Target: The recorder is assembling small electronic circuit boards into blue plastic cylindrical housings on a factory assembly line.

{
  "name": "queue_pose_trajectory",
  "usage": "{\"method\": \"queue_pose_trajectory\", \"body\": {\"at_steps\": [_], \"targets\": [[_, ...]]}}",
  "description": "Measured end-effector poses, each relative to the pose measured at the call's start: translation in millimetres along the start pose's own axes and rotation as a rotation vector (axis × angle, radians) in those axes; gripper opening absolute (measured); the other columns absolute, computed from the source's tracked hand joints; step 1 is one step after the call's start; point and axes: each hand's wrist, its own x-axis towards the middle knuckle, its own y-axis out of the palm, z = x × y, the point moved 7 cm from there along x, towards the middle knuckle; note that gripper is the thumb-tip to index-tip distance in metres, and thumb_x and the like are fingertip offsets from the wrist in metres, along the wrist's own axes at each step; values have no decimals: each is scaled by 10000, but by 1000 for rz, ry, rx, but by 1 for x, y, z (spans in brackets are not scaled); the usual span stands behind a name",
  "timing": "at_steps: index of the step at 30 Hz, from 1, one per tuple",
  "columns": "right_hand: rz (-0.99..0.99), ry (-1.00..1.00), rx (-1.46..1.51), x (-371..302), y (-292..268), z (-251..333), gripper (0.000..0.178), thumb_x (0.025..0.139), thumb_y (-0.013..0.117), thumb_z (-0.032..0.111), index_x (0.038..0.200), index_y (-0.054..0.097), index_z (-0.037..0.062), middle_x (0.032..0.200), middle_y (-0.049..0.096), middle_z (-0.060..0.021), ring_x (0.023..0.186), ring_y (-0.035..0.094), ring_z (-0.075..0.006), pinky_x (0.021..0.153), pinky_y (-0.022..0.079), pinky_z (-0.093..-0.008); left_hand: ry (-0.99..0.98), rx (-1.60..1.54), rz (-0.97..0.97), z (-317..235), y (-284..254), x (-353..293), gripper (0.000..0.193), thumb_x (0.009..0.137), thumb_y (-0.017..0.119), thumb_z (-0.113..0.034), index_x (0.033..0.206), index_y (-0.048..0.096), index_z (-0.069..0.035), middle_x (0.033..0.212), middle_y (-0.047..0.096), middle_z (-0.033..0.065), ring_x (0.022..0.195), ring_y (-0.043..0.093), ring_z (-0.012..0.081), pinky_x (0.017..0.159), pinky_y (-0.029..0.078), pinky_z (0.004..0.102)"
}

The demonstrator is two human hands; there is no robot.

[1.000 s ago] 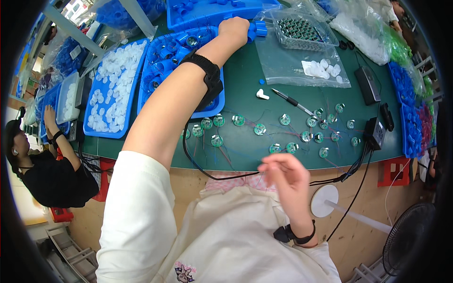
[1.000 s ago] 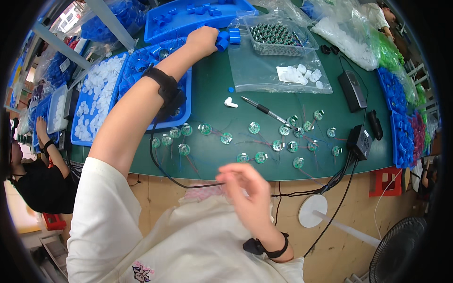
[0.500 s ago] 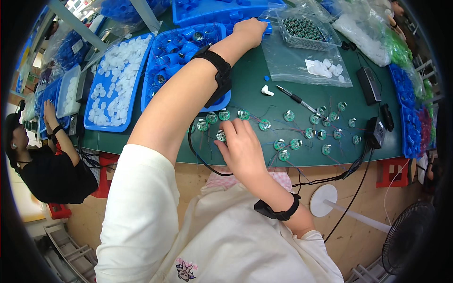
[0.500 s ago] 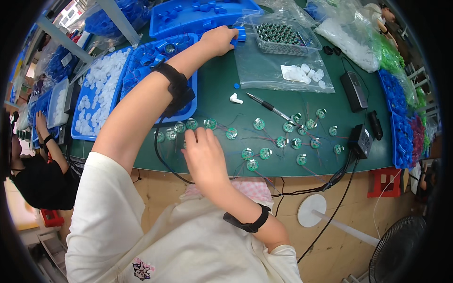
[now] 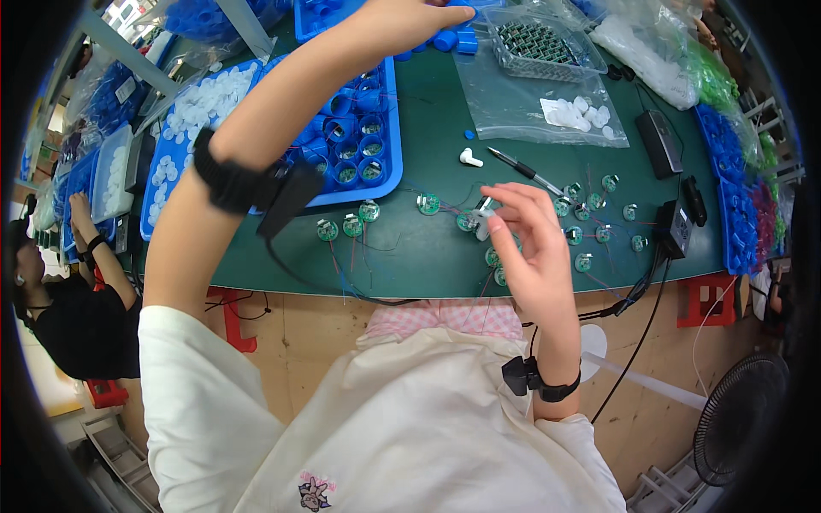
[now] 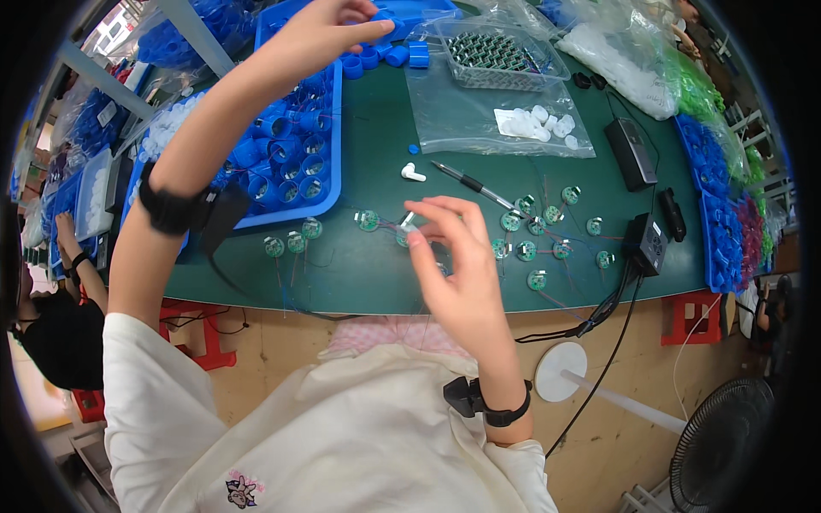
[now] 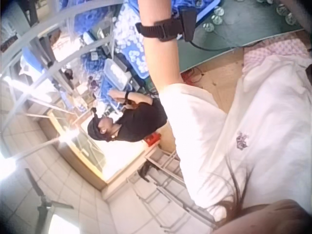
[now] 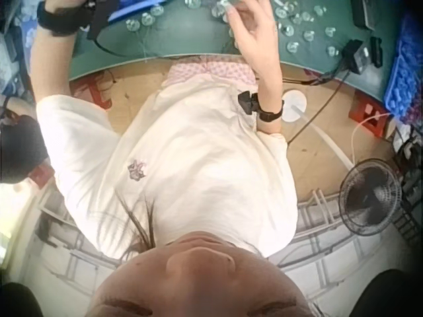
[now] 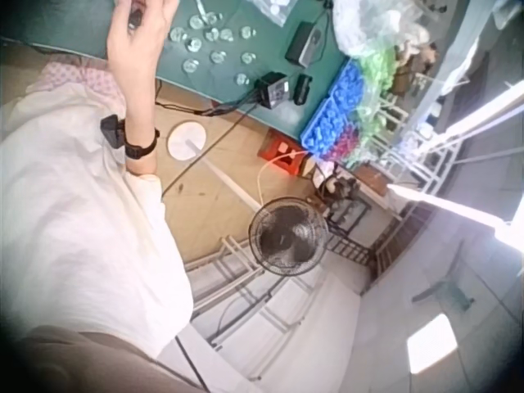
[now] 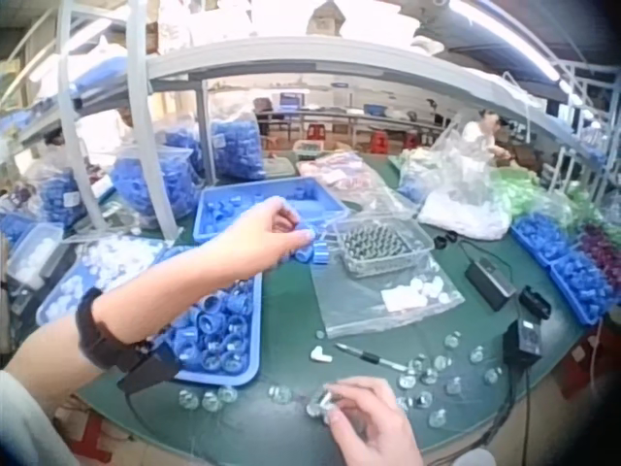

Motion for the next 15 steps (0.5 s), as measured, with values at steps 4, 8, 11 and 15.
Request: {"method": "queue_pose_trajectory", "body": {"at_steps": [4, 8, 11, 15], "targets": [[-164, 40, 11, 7, -13, -7, 256, 815, 563, 42, 1070, 568, 21, 947, 573, -100, 852, 559, -182, 746, 444, -293, -143, -702, 103, -17, 9, -76, 337, 874, 527, -227, 1157, 465, -55, 1023, 566, 135, 864, 571, 173, 763, 475, 275], [-253, -427, -777, 4, -15, 34, 318, 749, 612, 25, 1066, 586, 40, 930, 596, -92, 798, 537, -203, 690, 406, -294, -350, -1174, 244, -18, 33, -137, 352, 932, 399, -232, 1219, 391, -28, 1044, 546, 169, 809, 586, 183, 763, 496, 258], [-227, -304, -330, -3, -21, 33, 344, 727, 619, -39, 1065, 578, 7, 955, 594, -95, 794, 530, -179, 701, 414, -293, -408, -1274, 230, -16, 44, -172, 340, 941, 361, -253, 1172, 409, -8, 993, 559, 178, 760, 589, 195, 682, 506, 266], [-255, -178, 118, -16, -23, 35, 396, 698, 617, -114, 1078, 535, -40, 992, 574, -118, 858, 543, -175, 726, 435, -291, -500, -1321, 182, -12, 57, -203, 347, 937, 371, -294, 1141, 421, -17, 972, 563, 176, 745, 571, 215, 642, 483, 287]]}}
